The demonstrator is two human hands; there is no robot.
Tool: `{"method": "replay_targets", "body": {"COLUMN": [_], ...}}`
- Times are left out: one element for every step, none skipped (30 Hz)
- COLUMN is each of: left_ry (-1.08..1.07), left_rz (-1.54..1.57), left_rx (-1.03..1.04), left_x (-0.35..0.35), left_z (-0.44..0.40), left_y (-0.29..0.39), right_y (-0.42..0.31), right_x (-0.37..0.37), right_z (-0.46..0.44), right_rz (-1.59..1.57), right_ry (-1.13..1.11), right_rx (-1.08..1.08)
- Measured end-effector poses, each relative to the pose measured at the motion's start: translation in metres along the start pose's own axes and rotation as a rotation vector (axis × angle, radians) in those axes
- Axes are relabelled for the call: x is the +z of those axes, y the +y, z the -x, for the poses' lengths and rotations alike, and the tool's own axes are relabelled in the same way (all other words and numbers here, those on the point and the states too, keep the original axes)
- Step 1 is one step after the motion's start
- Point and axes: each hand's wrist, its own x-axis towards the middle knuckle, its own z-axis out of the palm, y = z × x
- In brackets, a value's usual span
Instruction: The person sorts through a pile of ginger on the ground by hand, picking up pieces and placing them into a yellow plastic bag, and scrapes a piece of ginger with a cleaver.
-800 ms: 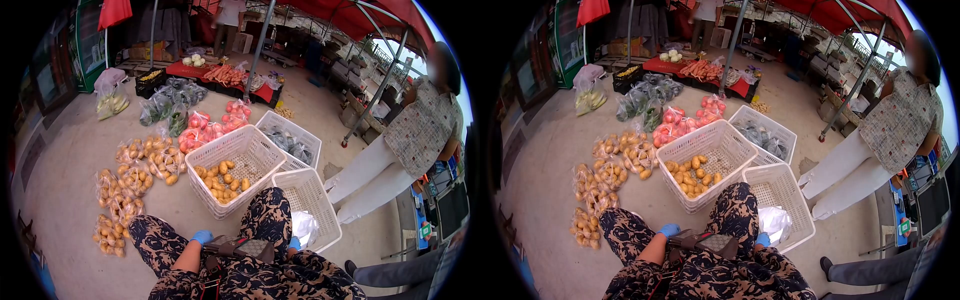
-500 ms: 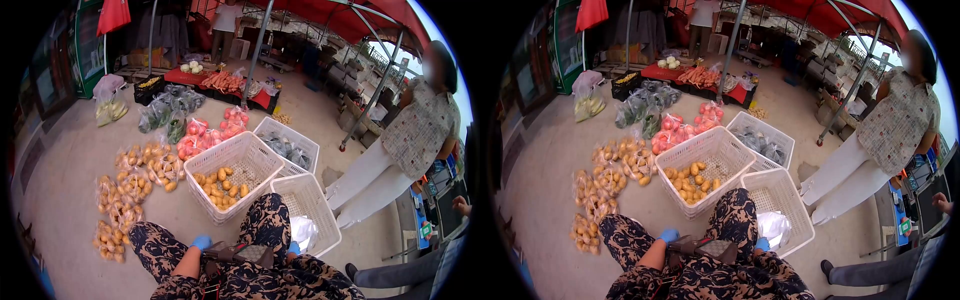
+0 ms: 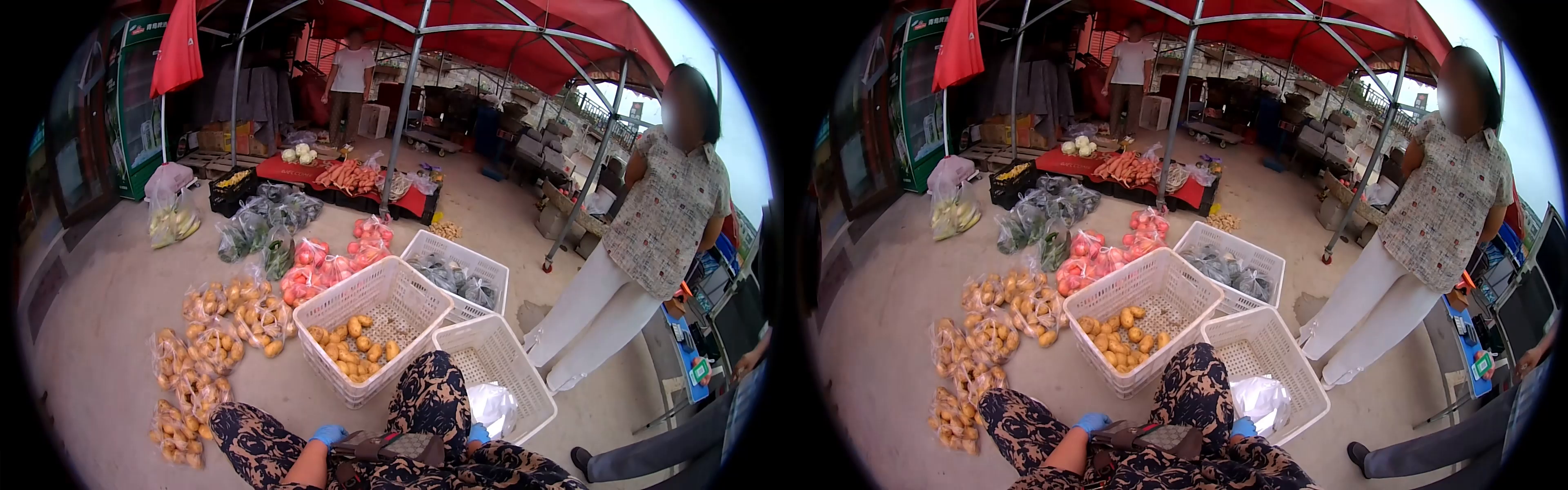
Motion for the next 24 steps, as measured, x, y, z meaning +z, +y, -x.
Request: {"method": "replay_targets", "body": {"left_ry": [-0.007, -0.008, -0.01, -0.01, -0.011, -0.011, -0.011, -0.004, 0.003, 0.011, 0.005, -0.002, -0.009, -0.008, -0.009, -0.009, -0.021, -0.032, -0.044, -0.037, -0.031, -0.024, -0.015, -0.007], "left_rz": [0.012, 0.021, 0.03, 0.037, 0.038, 0.038, 0.037, 0.036, 0.034, 0.033, 0.023, 0.015, 0.006, 0.013, 0.02, 0.028, 0.029, 0.031, 0.032, 0.037, 0.041, 0.047, 0.057, 0.069], "left_rx": [0.0, -0.002, -0.004, -0.005, -0.016, -0.026, -0.037, -0.037, -0.037, -0.036, -0.033, -0.03, -0.026, -0.023, -0.021, -0.018, -0.019, -0.02, -0.021, -0.025, -0.029, -0.034, -0.038, -0.043], "left_x": [-0.001, 0.001, 0.002, 0.003, 0.004, 0.001, -0.003, -0.003, -0.003, -0.003, -0.003, -0.004, -0.004, -0.004, -0.003, -0.001, 0.0, -0.001, -0.001, -0.001, 0.0, 0.001, 0.003, 0.0], "left_z": [0.002, 0.002, 0.001, 0.001, 0.0, 0.003, 0.006, 0.006, 0.005, 0.005, 0.004, 0.005, 0.005, 0.004, 0.003, 0.002, 0.0, 0.0, 0.0, -0.001, -0.003, -0.003, -0.002, -0.001], "left_y": [0.001, 0.0, -0.001, -0.002, -0.003, 0.0, 0.003, 0.003, 0.003, 0.003, 0.002, 0.003, 0.003, 0.003, 0.001, 0.0, -0.002, -0.002, -0.002, -0.002, -0.004, -0.004, -0.005, -0.004], "right_y": [-0.001, -0.001, -0.001, -0.002, -0.002, -0.003, -0.003, -0.003, -0.003, -0.003, -0.003, -0.003, -0.003, -0.001, -0.001, -0.001, -0.001, -0.002, -0.002, -0.003, -0.003, -0.002, -0.002, -0.002], "right_x": [-0.02, -0.033, -0.034, -0.035, -0.036, -0.037, -0.039, -0.04, -0.04, -0.04, -0.04, -0.033, -0.02, -0.008, -0.011, -0.013, -0.016, -0.015, -0.013, -0.012, -0.009, -0.001, 0.007, 0.014], "right_z": [0.002, 0.005, 0.006, 0.006, 0.006, 0.005, 0.005, 0.005, 0.004, 0.004, 0.003, 0.002, 0.0, -0.002, -0.001, -0.001, 0.0, 0.001, 0.001, 0.001, 0.0, -0.003, -0.005, -0.007], "right_rz": [-0.014, -0.026, -0.027, -0.028, -0.031, -0.035, -0.04, -0.044, -0.04, -0.036, -0.031, -0.041, -0.052, -0.061, -0.069, -0.077, -0.085, -0.076, -0.067, -0.057, -0.053, -0.047, -0.042, -0.021], "right_ry": [-0.083, -0.167, -0.177, -0.186, -0.193, -0.203, -0.213, -0.222, -0.229, -0.235, -0.242, -0.187, -0.131, -0.075, -0.084, -0.093, -0.103, -0.092, -0.083, -0.073, -0.065, -0.058, -0.05, -0.017], "right_rx": [-0.013, -0.026, -0.022, -0.018, -0.013, -0.012, -0.012, -0.012, -0.01, -0.008, -0.007, 0.0, 0.007, 0.014, 0.009, 0.004, -0.001, 0.003, 0.006, 0.008, 0.007, 0.006, 0.004, 0.013]}}
